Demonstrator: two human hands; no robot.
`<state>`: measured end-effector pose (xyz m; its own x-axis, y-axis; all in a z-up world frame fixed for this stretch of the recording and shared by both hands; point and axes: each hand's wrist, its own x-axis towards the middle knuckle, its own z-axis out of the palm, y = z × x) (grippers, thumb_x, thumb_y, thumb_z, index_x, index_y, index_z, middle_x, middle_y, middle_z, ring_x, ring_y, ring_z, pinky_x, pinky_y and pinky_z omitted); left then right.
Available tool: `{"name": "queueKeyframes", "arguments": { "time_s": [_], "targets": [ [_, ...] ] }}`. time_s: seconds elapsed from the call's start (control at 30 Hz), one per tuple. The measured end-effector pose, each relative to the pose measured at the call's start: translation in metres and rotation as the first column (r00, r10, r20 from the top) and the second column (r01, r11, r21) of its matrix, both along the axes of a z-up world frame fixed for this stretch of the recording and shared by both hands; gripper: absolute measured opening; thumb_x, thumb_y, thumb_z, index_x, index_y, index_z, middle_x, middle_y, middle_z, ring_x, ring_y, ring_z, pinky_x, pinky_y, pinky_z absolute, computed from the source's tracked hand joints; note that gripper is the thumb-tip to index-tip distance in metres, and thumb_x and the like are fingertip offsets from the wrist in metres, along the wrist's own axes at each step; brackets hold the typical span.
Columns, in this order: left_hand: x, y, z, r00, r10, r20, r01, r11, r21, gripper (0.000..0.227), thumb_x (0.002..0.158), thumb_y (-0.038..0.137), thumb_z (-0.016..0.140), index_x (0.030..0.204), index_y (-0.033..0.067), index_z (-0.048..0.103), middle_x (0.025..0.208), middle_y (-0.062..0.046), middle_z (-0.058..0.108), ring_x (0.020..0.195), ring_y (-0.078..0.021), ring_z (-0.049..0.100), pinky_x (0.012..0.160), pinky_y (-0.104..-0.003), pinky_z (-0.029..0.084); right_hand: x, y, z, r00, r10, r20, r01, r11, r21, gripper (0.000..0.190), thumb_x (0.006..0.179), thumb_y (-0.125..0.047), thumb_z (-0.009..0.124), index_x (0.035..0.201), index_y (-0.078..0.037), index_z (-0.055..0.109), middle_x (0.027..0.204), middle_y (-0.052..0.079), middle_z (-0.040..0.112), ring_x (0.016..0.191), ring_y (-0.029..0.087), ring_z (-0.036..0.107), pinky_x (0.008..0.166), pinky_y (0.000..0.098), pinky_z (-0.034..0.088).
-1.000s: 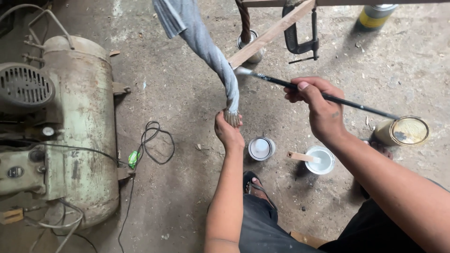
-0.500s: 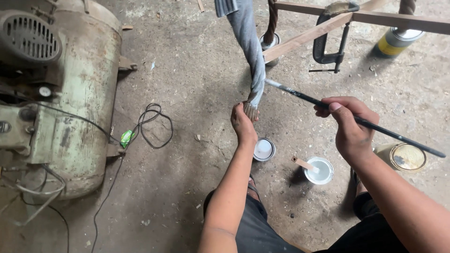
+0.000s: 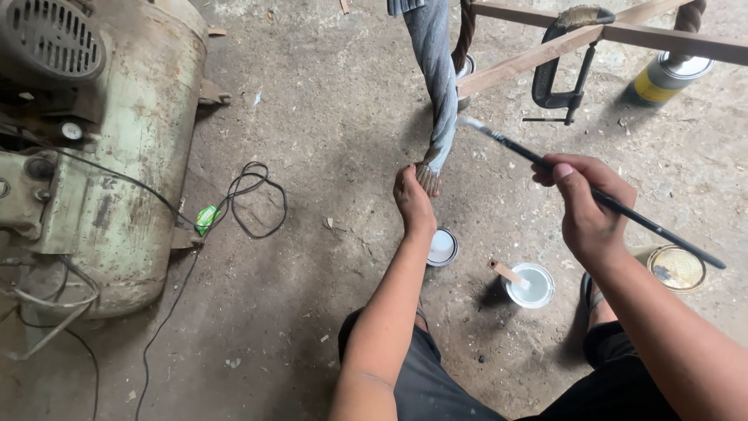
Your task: The person paints a twisted rope structure with white paint using a paintbrush. They repeatedly dip the brush into a paint can and apply the paint to the rope while holding it with their other hand.
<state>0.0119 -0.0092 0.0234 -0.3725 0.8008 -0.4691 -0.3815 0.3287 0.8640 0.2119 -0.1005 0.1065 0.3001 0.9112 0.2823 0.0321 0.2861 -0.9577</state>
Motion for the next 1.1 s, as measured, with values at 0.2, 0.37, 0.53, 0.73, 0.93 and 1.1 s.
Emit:
{"name": "queueKeyframes", "arguments": {
  "time_s": [0.2,0.37,0.53,0.73,0.93,1.1],
  "targets": [
    [0.001,0.004,-0.005,0.999,0.010,0.034,-0.011,1.000,0.028,0.026,0.092,0.028,0.052,0.098,0.0043,0.062,0.086,-0.014,0.066,0.068,-0.0241,0.065,0.051,-0.030,0.044,-0.005,-0.010,0.001,0.981,0.127,0.147,-0.119,0.991,-0.059,0.018,0.103,0.005,0.054,0.108,0.012,0.070,0.095,0.025,0.073,0.083,0.029,0.074,0.076,0.0323,0.063],
    [-0.001,0.003,-0.009,0.998,-0.031,0.051,0.030,0.999,0.022,0.026,0.094,0.029,0.051,0.096,0.0057,0.062,0.087,-0.014,0.066,0.069,-0.0242,0.066,0.052,-0.031,0.045,0.013,-0.030,0.006,0.976,0.036,0.213,-0.026,0.998,-0.053,0.015,0.102,0.007,0.051,0.103,0.013,0.066,0.089,0.024,0.068,0.074,0.027,0.068,0.068,0.0309,0.058],
    [-0.001,0.008,-0.011,0.989,-0.108,0.096,0.108,0.994,0.001,0.030,0.096,0.032,0.050,0.102,0.0045,0.060,0.091,-0.015,0.066,0.072,-0.0228,0.065,0.053,-0.030,0.045,0.040,-0.041,-0.010,0.883,-0.015,0.468,0.227,0.888,-0.401,0.013,0.105,-0.006,0.061,0.098,0.000,0.069,0.079,0.011,0.069,0.066,0.016,0.059,0.062,0.0291,0.047],
    [-0.003,0.000,-0.007,0.985,-0.165,0.048,0.164,0.986,0.019,0.042,0.099,0.045,0.054,0.101,0.0042,0.062,0.077,-0.016,0.066,0.052,-0.0200,0.065,0.037,-0.022,0.048,0.036,-0.088,-0.131,0.684,0.402,0.609,0.271,0.634,-0.724,0.028,0.093,-0.025,0.067,0.112,-0.008,0.077,0.092,0.030,0.076,0.101,0.053,0.070,0.093,0.0596,0.052],
    [-0.005,-0.007,0.006,0.980,-0.191,0.047,0.192,0.981,-0.004,0.058,0.102,0.049,0.053,0.122,-0.0050,0.060,0.083,-0.018,0.060,0.051,-0.0163,0.060,0.035,-0.020,0.040,0.036,-0.126,-0.262,0.586,0.513,0.627,0.372,0.517,-0.771,0.034,0.098,-0.038,0.061,0.120,-0.017,0.076,0.103,0.019,0.081,0.116,0.043,0.070,0.127,0.0520,0.025],
    [-0.004,-0.005,0.007,0.975,-0.214,0.067,0.212,0.977,0.027,0.062,0.100,0.056,0.053,0.113,-0.0047,0.060,0.067,-0.015,0.057,0.046,-0.0148,0.057,0.035,-0.018,0.035,0.055,-0.168,-0.345,0.548,0.349,0.761,0.435,0.657,-0.615,0.022,0.092,-0.029,0.072,0.110,-0.018,0.080,0.094,0.021,0.078,0.097,0.043,0.075,0.092,0.0508,0.058]
  ]
}}
